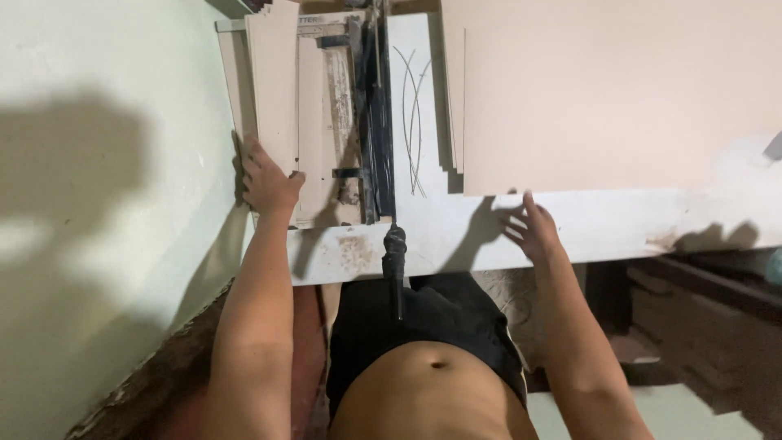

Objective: Using a manual paper cutter to trim or cut sheets of paper at a fast, efficient pace.

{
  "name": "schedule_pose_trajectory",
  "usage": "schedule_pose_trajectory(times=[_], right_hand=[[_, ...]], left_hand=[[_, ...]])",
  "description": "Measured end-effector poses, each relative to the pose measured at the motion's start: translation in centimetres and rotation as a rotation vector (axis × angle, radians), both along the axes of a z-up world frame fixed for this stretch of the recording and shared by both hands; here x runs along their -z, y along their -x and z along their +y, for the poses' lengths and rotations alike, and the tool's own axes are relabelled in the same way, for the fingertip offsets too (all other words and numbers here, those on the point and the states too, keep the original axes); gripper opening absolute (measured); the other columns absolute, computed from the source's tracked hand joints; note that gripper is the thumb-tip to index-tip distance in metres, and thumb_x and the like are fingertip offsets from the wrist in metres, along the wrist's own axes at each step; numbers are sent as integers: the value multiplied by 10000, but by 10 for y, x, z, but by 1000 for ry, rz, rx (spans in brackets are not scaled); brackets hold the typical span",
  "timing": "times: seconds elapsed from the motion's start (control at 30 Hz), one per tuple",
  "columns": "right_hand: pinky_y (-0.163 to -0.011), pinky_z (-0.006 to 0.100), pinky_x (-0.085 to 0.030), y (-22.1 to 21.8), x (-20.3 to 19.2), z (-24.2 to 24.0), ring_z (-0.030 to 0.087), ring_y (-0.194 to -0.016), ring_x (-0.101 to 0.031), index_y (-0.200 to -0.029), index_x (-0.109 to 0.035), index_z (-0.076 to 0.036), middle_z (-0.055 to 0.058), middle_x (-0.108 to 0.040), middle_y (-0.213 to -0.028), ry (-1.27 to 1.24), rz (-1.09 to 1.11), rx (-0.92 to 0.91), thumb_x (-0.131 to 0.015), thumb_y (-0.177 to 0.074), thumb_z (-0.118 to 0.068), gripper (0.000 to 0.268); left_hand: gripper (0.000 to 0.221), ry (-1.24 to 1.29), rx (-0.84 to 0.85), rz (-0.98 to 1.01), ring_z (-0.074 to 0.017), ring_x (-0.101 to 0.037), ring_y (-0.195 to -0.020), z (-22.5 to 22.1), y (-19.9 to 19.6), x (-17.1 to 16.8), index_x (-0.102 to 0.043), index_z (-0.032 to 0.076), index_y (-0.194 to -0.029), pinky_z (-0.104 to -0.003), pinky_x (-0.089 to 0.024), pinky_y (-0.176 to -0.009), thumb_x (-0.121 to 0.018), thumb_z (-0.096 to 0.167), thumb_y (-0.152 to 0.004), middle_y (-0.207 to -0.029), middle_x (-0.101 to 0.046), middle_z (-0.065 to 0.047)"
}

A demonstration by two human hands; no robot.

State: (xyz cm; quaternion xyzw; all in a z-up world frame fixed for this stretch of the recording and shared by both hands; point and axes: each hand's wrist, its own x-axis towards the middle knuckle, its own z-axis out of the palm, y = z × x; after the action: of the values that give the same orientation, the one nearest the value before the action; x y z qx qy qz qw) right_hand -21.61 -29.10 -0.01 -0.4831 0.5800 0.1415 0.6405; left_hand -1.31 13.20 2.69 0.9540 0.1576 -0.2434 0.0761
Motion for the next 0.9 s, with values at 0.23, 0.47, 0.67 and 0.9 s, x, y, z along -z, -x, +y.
schedule_pose_trajectory(times=[0.23,0.47,0.67,0.9], right_hand=[[-624,276,-575,-3,26,3,199,-767,-706,-949,-500,-174,24,-622,-819,-139,-201,397,-696,-1032,-350,276],[-358,196,-442,66,28,57,213,-665,-681,-959,-473,-162,130,-678,-786,-132,-97,119,-758,-974,-435,395],[-793,364,-671,53,95,95,254,-847,-760,-1013,-409,-107,146,-699,-893,-238,-203,240,-807,-954,-302,448],[-800,379,-671,-11,77,145,267,-847,-780,-1072,-492,13,237,-744,-968,-221,-223,175,-780,-965,-268,416]], left_hand=[[1028,53,-35,0,-387,-530,-1356,43,5,61,-155,125,-1612,-566,-454,-1053,-824,280,-847,-1548,-428,-185],[1029,74,-22,58,-423,-601,-1259,38,3,32,-129,129,-1585,-588,-481,-1010,-813,370,-856,-1435,-539,-230],[1178,109,-14,14,-518,-204,-1498,1,11,-21,16,153,-1639,-682,-190,-1196,-806,422,-840,-1621,-143,-293],[814,168,478,-76,-452,-226,-1497,-62,34,-26,-281,214,-1610,-641,-238,-1182,-716,284,-925,-1599,-278,-212]])
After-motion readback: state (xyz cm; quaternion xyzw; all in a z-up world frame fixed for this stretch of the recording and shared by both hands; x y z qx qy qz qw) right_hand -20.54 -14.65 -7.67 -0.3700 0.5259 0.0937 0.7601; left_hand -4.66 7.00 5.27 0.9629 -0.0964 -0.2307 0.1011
